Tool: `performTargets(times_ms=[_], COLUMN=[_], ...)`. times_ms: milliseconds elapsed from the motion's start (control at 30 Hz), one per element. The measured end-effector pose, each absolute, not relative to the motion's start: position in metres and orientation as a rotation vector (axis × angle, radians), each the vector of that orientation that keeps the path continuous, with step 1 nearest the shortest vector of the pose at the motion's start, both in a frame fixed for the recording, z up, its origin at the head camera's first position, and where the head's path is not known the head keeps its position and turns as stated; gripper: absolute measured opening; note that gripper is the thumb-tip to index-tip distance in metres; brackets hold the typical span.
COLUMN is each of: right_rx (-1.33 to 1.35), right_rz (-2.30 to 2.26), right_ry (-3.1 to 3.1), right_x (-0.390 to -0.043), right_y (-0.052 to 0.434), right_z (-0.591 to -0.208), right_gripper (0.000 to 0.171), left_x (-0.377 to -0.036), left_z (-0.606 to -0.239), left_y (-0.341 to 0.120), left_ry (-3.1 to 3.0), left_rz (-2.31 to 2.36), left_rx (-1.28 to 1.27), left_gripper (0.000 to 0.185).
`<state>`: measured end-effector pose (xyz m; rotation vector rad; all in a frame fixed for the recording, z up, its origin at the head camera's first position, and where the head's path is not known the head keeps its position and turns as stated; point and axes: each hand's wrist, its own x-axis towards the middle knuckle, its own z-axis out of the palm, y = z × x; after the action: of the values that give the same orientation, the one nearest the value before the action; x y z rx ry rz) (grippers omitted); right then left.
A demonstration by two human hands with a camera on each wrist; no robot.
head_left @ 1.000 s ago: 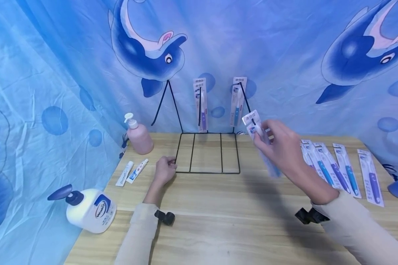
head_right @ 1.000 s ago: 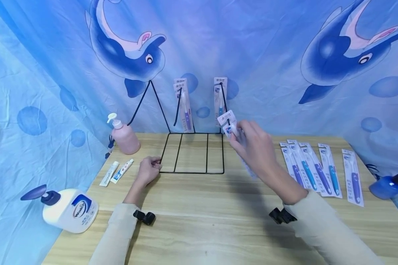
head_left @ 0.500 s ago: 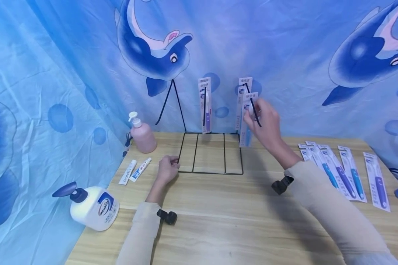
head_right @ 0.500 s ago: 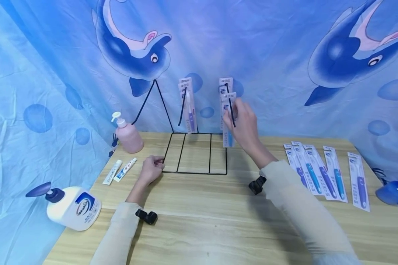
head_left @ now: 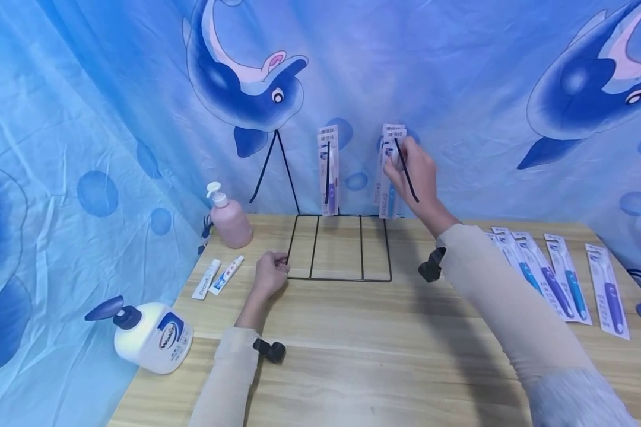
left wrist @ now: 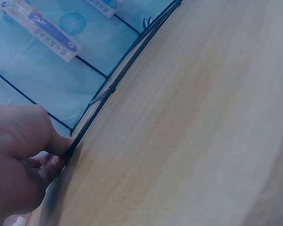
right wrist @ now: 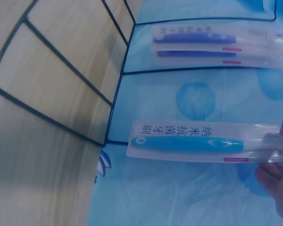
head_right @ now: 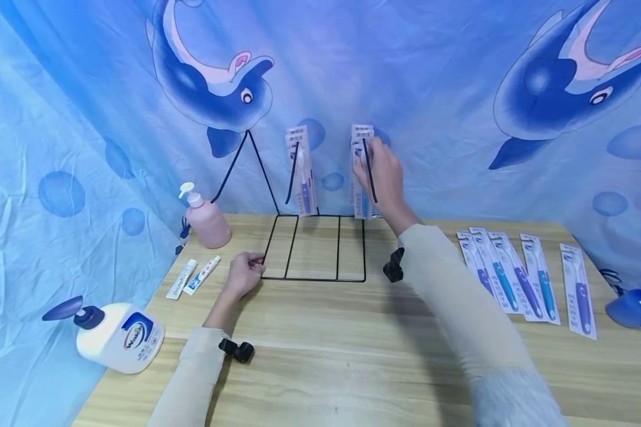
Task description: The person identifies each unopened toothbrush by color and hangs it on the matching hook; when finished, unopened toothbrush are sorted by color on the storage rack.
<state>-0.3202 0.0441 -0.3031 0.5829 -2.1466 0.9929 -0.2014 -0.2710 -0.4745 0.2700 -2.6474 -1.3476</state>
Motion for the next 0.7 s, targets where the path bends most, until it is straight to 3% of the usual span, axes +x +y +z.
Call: performTargets(times_ms=[433, 700], right_rx=[0.432, 0.392], right_rz=[1.064, 1.032], right_ry=[-2.228, -2.399], right_x=[-0.339, -0.329], right_y=[0.042, 0.063], right_z=[-0.305, -0.304], right_gripper=[0.023, 0.047], left_x=[-0.201, -0.201], left_z=[-0.475, -0.473], left_y=[-0.269, -0.272], left_ry=[-2.651, -2.652], left_rz=[-1.383, -1.356], left_rx=[0.266, 0.268], left_gripper=[0.039, 0.038])
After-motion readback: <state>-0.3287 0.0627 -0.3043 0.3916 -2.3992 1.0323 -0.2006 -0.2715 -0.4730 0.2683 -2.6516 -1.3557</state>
